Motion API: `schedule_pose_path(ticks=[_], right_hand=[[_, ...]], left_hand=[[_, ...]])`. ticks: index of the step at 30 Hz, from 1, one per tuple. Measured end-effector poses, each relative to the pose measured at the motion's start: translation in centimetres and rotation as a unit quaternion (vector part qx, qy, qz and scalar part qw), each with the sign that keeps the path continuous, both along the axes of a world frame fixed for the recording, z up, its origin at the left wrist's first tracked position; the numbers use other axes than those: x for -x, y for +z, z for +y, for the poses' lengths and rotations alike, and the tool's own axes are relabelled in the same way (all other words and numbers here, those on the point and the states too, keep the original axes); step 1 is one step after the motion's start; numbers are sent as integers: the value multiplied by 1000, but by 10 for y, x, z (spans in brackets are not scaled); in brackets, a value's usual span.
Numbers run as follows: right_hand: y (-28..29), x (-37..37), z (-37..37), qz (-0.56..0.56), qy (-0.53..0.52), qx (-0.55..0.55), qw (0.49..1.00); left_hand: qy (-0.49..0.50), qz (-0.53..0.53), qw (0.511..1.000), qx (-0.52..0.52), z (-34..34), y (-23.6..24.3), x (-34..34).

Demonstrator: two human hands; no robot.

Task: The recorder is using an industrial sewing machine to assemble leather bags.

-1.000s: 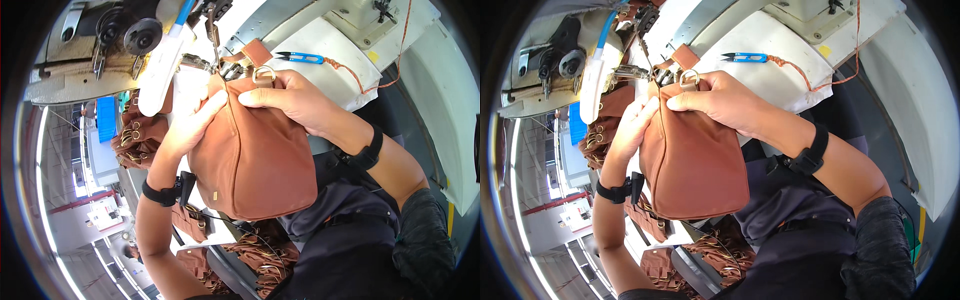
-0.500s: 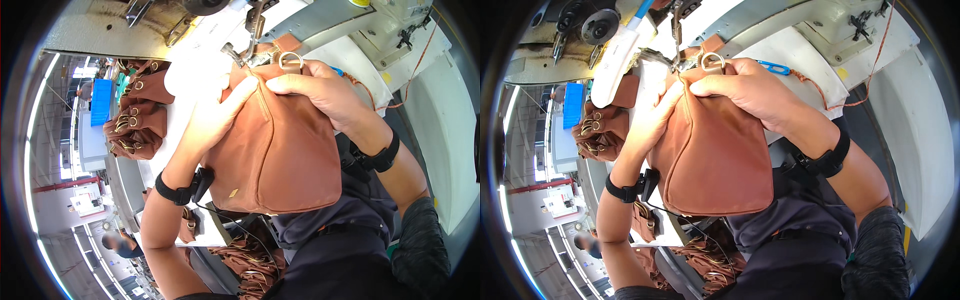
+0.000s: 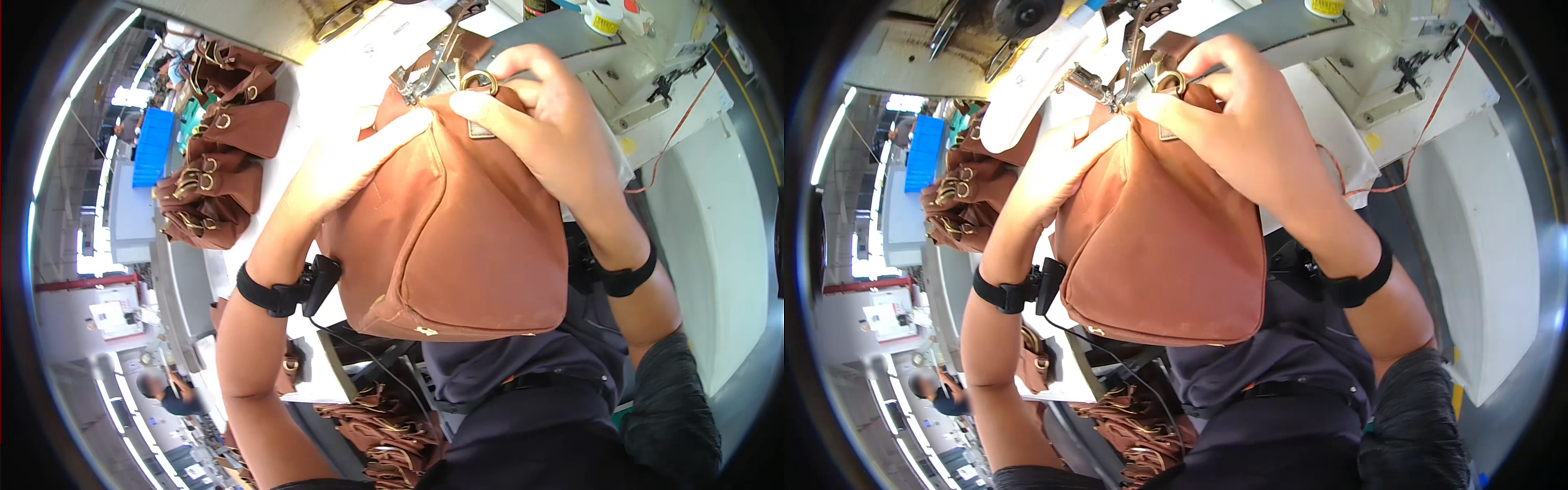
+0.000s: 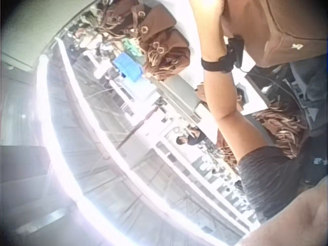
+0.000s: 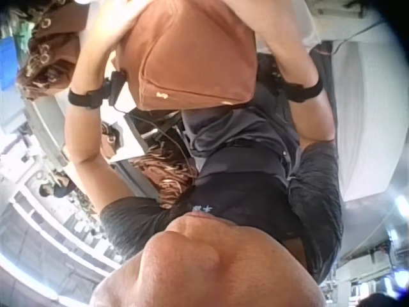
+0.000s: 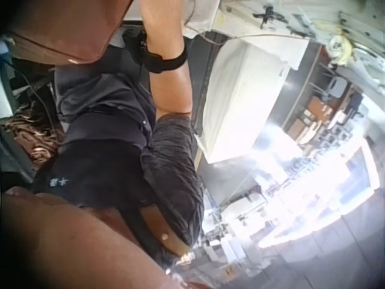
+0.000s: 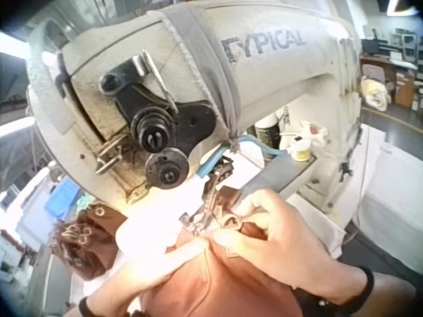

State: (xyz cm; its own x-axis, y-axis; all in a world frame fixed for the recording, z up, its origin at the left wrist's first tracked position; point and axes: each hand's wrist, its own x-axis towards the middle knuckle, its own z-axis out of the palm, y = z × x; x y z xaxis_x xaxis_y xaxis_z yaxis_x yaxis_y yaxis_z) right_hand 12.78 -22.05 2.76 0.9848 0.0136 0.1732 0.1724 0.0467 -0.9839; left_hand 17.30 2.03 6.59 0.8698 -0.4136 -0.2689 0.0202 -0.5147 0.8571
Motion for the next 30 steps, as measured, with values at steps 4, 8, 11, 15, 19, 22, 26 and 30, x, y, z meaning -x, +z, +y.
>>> schedule_pose_path(ticks=[4, 8, 11, 15, 19, 22, 26, 30], right_hand=[[0, 0, 0, -25, 24, -3, 999], [4, -16, -4, -42, 112, 41, 992], [6, -22, -4, 17, 144, -27, 989], [9, -23, 1, -6, 94, -3, 996], [15, -25, -3, -75, 28, 220, 972], [16, -28, -3, -107, 0, 285, 953], [18, -28, 1, -130, -9, 281, 951], [21, -27, 3, -97, -8, 307, 947]], left_hand=[[-4, -9, 1000, -20, -2, 3, 1], [2, -7, 1000, -13, -4, 2, 0], [4, 1, 997, -80, -2, 6, -3], [-27, -27, 993, -110, 2, 10, -8], [-40, -18, 995, -94, 3, 8, -12], [-55, -33, 996, -65, 2, 8, -14], [-36, -35, 990, -133, 2, 14, -12], [-43, -119, 987, -99, -1, 15, -5]])
